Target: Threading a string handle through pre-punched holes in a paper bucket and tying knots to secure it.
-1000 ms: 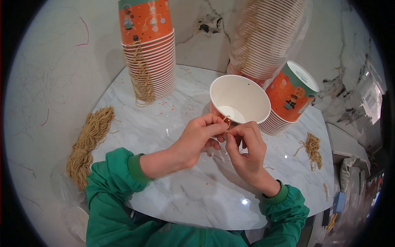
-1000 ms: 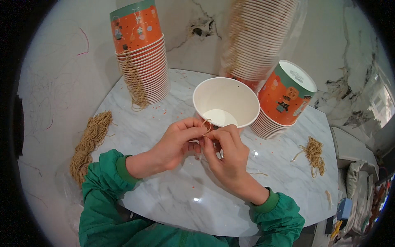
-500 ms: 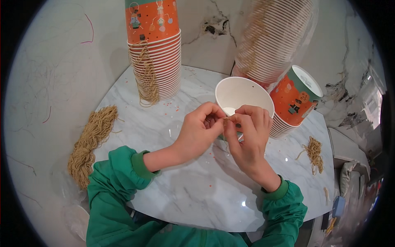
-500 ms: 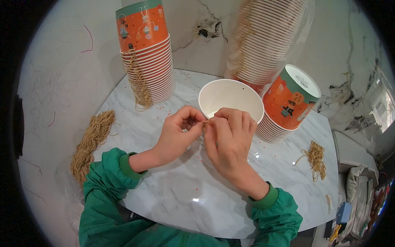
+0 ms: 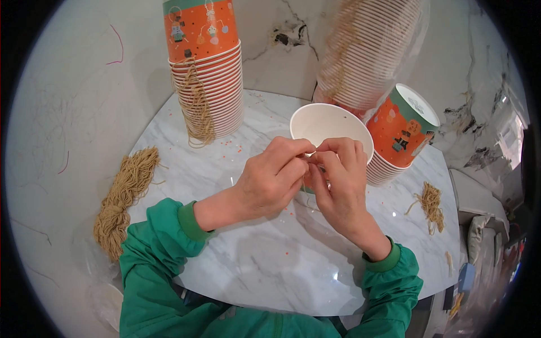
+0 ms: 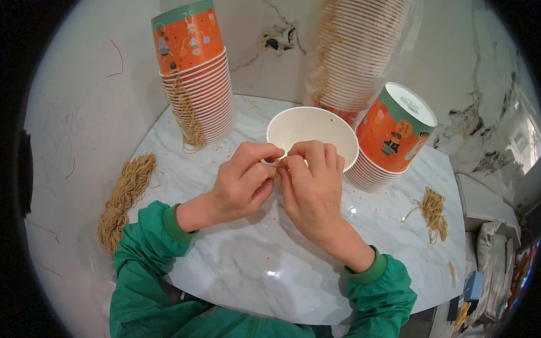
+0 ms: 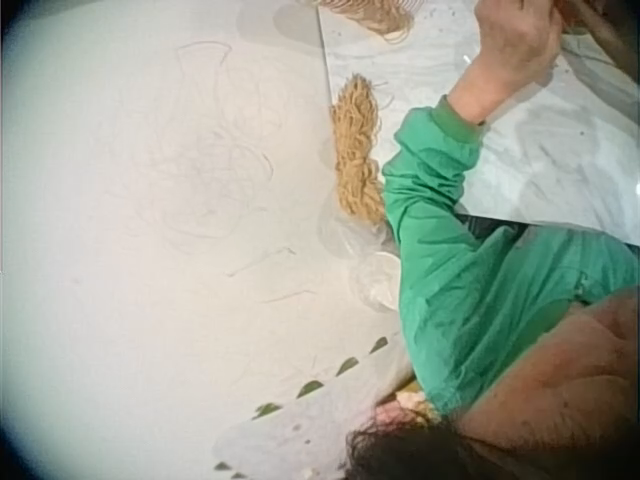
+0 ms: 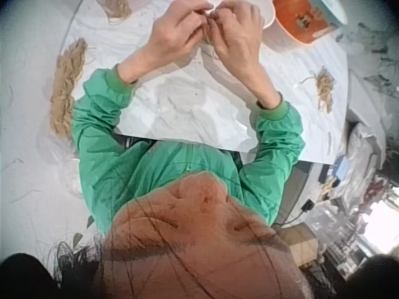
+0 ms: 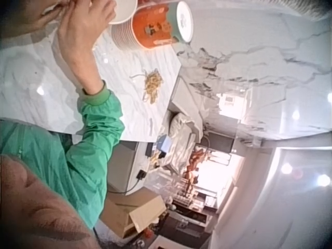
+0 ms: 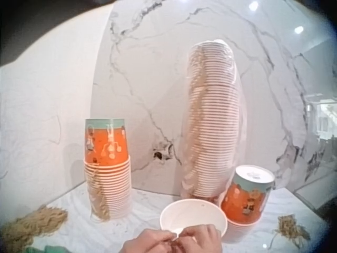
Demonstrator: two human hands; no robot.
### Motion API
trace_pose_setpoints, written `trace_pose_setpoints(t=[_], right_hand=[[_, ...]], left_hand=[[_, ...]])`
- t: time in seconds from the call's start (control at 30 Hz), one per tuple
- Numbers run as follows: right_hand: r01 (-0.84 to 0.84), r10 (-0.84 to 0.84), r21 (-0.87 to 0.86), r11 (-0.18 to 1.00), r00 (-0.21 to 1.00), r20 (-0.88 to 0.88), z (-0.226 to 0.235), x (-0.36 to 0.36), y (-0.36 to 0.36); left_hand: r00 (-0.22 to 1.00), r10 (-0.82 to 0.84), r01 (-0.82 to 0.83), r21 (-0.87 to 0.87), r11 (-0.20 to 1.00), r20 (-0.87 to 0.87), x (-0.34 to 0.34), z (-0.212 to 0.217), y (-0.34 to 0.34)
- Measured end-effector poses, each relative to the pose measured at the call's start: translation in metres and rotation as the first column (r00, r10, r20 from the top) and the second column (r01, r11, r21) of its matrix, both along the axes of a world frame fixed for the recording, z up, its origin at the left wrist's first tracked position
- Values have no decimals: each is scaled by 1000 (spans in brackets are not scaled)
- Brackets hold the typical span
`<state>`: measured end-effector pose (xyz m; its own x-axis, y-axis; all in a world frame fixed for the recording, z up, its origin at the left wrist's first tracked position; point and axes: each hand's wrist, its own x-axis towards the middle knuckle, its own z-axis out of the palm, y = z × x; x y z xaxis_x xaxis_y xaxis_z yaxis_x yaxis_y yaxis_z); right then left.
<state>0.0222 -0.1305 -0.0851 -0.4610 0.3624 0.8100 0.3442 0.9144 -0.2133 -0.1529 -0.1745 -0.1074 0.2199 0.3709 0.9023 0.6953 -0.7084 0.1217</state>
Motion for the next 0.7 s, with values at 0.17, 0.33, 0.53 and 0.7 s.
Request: trace_pose_setpoints(t=[0.17,0.33,0.53,0.7], right_hand=[[2,-19,108,994,989,150,10,4,-2],[-30,21,51,998,986,166,9,6,2],[-80,84,-33,996,987,139,12,9,5],[-124,136,-126,984,987,86,9,9,6]], left_hand=[[993,24,-14,86,996,-112,-4,3,-1],[986,20,4,141,990,-168,-8,2,2],[995,29,-21,79,997,-94,-4,1,-1],[966,-72,151,-317,936,249,1,9,-13]])
